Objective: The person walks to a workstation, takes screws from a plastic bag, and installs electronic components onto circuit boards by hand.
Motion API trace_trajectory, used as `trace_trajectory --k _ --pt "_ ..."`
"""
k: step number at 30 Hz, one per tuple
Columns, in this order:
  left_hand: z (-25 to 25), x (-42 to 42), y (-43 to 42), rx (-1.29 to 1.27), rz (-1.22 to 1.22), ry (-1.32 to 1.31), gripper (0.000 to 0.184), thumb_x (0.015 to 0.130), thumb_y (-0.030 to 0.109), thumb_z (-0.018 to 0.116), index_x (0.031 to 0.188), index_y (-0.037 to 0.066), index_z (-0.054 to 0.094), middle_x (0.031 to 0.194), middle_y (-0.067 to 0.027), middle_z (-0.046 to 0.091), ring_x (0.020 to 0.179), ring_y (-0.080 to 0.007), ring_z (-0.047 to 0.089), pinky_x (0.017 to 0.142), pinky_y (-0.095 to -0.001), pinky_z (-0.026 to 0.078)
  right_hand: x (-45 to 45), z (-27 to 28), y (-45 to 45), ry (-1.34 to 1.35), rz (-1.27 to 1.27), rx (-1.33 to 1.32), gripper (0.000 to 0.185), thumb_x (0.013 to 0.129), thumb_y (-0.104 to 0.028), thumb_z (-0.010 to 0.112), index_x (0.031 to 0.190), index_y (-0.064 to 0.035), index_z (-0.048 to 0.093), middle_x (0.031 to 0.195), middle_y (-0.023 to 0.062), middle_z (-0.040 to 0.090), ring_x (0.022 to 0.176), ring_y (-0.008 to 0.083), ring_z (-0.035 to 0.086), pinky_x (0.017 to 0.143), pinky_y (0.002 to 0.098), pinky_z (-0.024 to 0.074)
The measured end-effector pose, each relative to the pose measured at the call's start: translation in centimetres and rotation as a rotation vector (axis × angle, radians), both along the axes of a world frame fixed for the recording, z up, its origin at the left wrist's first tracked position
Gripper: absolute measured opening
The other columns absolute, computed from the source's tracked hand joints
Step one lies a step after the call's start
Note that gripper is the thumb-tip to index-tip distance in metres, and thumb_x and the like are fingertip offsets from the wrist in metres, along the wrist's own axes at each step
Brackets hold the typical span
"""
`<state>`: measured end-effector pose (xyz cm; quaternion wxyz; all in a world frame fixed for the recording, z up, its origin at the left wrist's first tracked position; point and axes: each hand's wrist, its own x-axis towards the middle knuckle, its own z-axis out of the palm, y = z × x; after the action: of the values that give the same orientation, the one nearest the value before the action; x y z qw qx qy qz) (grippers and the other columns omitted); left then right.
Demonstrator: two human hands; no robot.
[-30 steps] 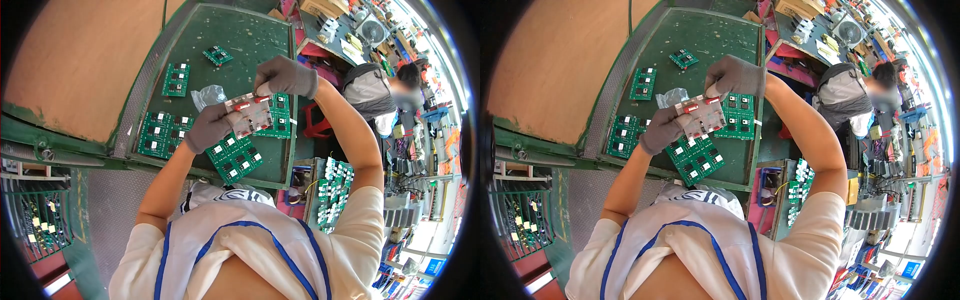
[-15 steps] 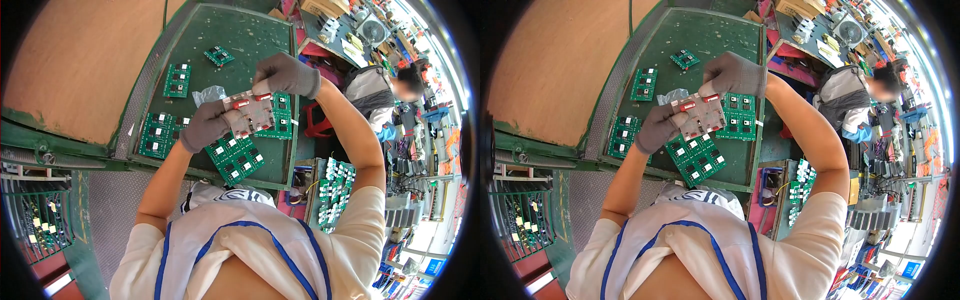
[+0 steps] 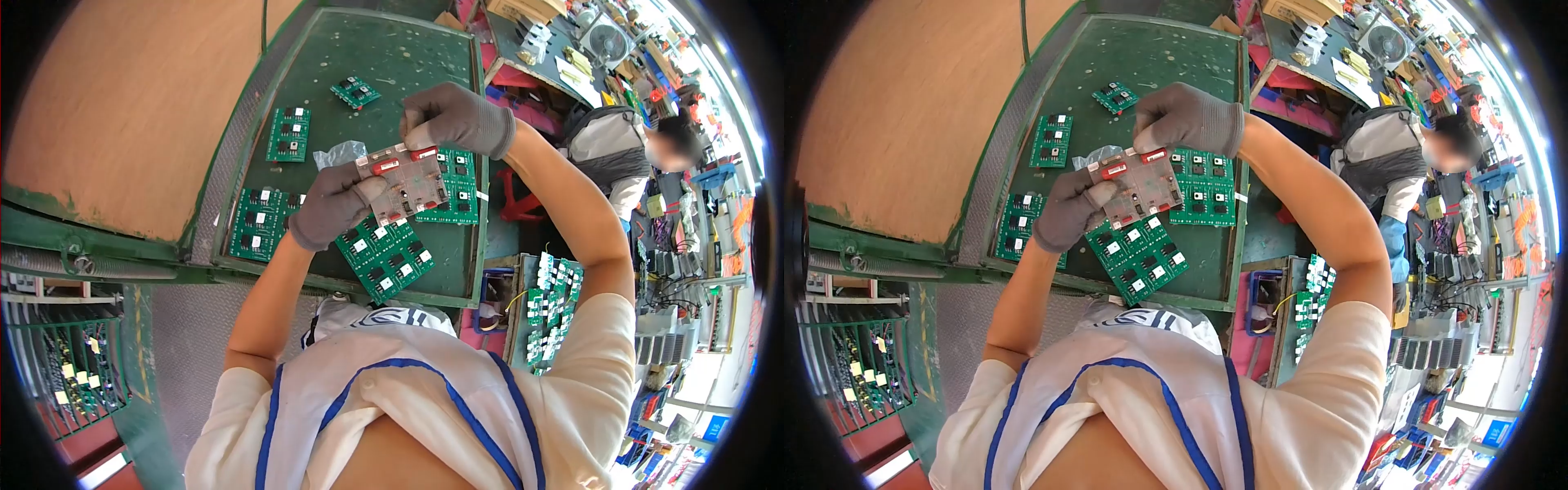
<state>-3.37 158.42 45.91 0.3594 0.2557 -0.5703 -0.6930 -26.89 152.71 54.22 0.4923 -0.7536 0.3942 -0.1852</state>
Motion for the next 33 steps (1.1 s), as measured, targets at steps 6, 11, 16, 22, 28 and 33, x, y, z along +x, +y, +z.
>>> trace_trajectory --k 6,11,16,22,28,33 --pt "0.2 -0.2 0.0 0.010 0.019 -0.060 0.032 0.092 0.017 0.056 0.117 -0.002 0.060 0.068 0.0044 0.053 0.051 -0.0011 0.039 0.045 -0.0185 0.029 0.3 0.1 0.4 -0.058 0.013 -0.003 0.020 0.074 -0.009 0.067 0.090 0.0010 0.059 0.077 0.0042 0.059 0.072 0.0094 0.054 0.066 0.0257 0.0440" --pt "-0.9 -0.7 -0.4 0.054 0.044 0.064 0.040 0.089 0.020 0.060 0.119 -0.007 0.055 0.071 0.0009 0.057 0.048 -0.0005 0.039 0.041 -0.0180 0.028 0.4 -0.4 0.2 -0.194 -0.068 0.202 0.044 0.072 -0.004 0.064 0.113 0.0036 0.052 0.080 0.0035 0.057 0.074 0.0081 0.053 0.067 0.0255 0.0454" --pt "0.9 -0.3 0.2 0.109 0.029 0.128 0.041 0.089 0.018 0.059 0.120 -0.008 0.054 0.072 0.0000 0.058 0.049 -0.0011 0.041 0.042 -0.0181 0.028 0.4 0.3 0.7 -0.229 -0.059 0.235 0.047 0.078 -0.014 0.067 0.119 0.0055 0.054 0.086 0.0050 0.058 0.080 0.0088 0.055 0.069 0.0247 0.0469" --pt "0.0 1.2 -0.9 0.104 -0.036 0.136 0.037 0.089 0.016 0.059 0.119 -0.006 0.057 0.087 -0.0037 0.063 0.066 -0.0041 0.052 0.056 -0.0206 0.040 0.2 1.4 1.0 -0.337 -0.113 0.482 0.054 0.091 -0.035 0.059 0.122 0.0084 0.053 0.101 0.0108 0.062 0.090 0.0156 0.061 0.076 0.0302 0.0543" --pt "-0.1 1.1 -0.6 -0.085 0.018 0.030 0.035 0.092 0.016 0.058 0.120 -0.003 0.058 0.092 -0.0023 0.063 0.075 -0.0037 0.052 0.063 -0.0192 0.042 -0.1 3.0 1.9 0.063 -0.033 0.156 0.044 0.081 -0.035 0.064 0.103 0.0025 0.068 0.079 0.0072 0.065 0.063 0.0111 0.060 0.054 0.0252 0.0484" --pt "1.3 0.8 0.1 -0.225 0.013 -0.054 0.030 0.093 0.012 0.056 0.119 -0.003 0.058 0.097 -0.0035 0.064 0.085 -0.0062 0.055 0.074 -0.0231 0.047 -0.3 2.8 2.0 0.079 -0.041 0.143 0.037 0.076 -0.028 0.067 0.095 0.0034 0.070 0.069 0.0056 0.062 0.055 0.0094 0.055 0.050 0.0241 0.0435"
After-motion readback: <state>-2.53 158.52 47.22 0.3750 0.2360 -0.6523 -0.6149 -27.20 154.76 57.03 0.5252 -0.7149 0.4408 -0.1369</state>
